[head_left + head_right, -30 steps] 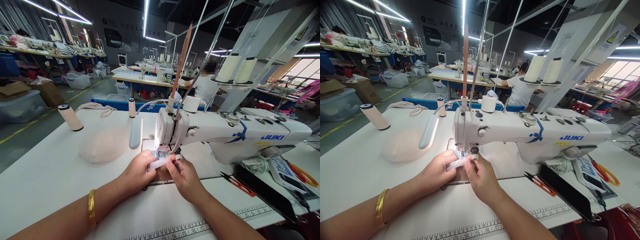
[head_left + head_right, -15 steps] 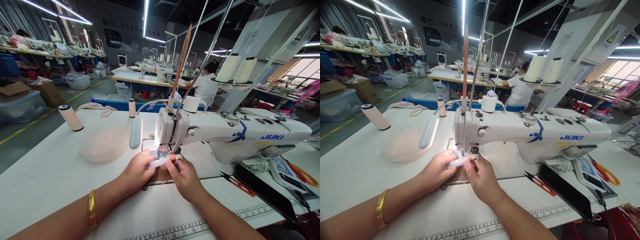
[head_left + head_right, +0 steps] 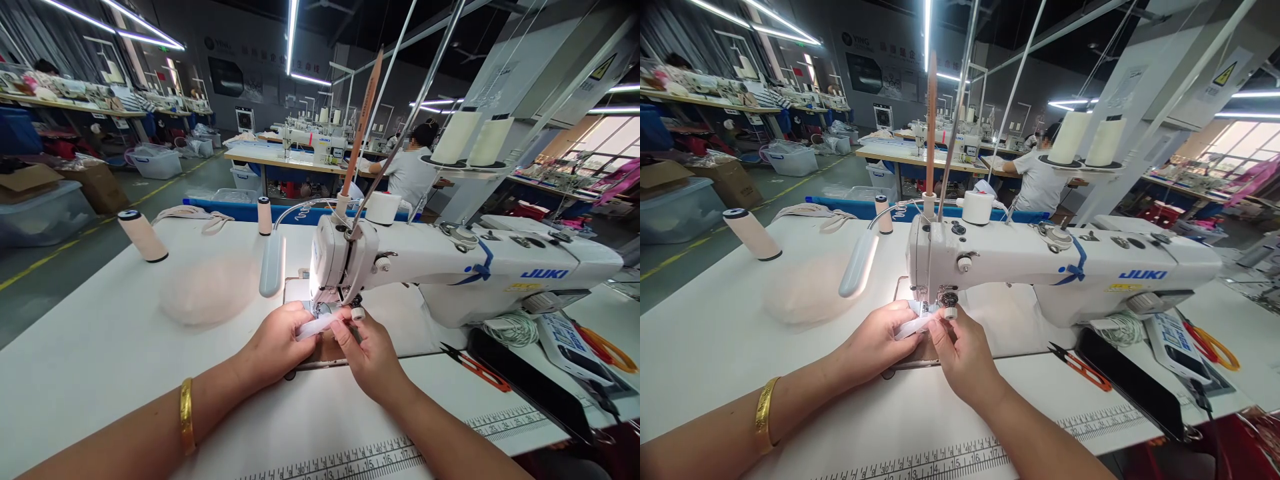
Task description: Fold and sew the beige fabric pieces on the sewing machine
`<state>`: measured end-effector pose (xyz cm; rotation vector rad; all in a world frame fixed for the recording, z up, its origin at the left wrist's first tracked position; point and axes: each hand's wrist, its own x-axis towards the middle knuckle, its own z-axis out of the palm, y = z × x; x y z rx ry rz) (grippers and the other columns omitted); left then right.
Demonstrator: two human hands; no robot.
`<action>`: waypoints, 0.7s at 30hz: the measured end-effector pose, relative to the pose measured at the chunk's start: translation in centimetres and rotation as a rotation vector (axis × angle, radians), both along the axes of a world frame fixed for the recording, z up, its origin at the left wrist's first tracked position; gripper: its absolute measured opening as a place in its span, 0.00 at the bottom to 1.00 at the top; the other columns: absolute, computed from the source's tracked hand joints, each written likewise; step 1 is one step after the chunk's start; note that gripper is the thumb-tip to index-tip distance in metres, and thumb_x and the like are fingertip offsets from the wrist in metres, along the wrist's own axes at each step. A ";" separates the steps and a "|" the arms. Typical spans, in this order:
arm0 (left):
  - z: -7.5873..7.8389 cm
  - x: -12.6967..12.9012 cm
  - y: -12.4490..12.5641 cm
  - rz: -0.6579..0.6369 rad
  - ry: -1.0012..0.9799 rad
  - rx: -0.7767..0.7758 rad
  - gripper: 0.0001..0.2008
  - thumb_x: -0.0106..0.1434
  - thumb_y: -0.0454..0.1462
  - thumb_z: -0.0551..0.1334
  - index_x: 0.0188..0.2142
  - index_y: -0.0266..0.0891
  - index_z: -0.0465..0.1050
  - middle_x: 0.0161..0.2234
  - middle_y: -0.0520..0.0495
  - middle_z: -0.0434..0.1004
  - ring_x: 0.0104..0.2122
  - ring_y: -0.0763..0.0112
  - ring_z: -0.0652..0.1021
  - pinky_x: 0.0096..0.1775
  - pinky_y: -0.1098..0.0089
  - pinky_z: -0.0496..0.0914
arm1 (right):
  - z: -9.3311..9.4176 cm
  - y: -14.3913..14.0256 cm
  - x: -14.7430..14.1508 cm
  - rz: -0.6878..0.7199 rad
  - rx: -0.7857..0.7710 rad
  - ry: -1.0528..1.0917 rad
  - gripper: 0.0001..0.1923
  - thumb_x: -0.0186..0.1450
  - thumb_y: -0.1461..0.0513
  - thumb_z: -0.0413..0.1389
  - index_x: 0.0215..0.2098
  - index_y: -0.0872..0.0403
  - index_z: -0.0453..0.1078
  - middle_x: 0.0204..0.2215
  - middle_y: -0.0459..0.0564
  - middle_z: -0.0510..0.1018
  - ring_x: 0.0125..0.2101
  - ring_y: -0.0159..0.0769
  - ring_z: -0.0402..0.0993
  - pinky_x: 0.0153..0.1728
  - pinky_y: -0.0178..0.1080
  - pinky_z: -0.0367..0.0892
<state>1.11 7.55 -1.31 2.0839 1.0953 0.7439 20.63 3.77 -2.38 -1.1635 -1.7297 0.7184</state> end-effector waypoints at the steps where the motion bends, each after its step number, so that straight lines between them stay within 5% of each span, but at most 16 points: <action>1: -0.1 0.0 0.0 0.007 0.002 0.014 0.08 0.60 0.34 0.58 0.28 0.40 0.76 0.32 0.49 0.74 0.34 0.67 0.76 0.35 0.72 0.70 | 0.0 0.0 0.0 0.007 -0.009 0.000 0.13 0.76 0.53 0.49 0.39 0.51 0.69 0.31 0.46 0.77 0.33 0.36 0.75 0.33 0.36 0.67; 7: -0.6 -0.2 0.2 0.036 0.006 0.070 0.11 0.62 0.34 0.55 0.25 0.39 0.72 0.30 0.48 0.72 0.33 0.66 0.75 0.35 0.70 0.69 | 0.0 0.0 -0.2 0.039 -0.064 0.023 0.15 0.76 0.52 0.49 0.39 0.51 0.69 0.28 0.46 0.75 0.30 0.36 0.72 0.29 0.36 0.65; 12: -0.8 -0.2 0.3 0.098 0.030 0.116 0.10 0.57 0.31 0.57 0.34 0.39 0.77 0.33 0.48 0.73 0.34 0.64 0.76 0.35 0.69 0.70 | 0.1 -0.1 -0.2 0.019 -0.058 0.054 0.14 0.76 0.52 0.50 0.37 0.50 0.67 0.25 0.42 0.68 0.27 0.35 0.69 0.31 0.36 0.66; 21: -1.2 -0.3 0.4 0.050 0.057 0.129 0.09 0.64 0.33 0.59 0.31 0.39 0.78 0.34 0.47 0.73 0.36 0.65 0.76 0.37 0.68 0.71 | 0.1 -0.2 -0.3 0.020 -0.015 0.069 0.13 0.76 0.53 0.50 0.39 0.51 0.69 0.29 0.44 0.75 0.32 0.36 0.75 0.33 0.35 0.68</action>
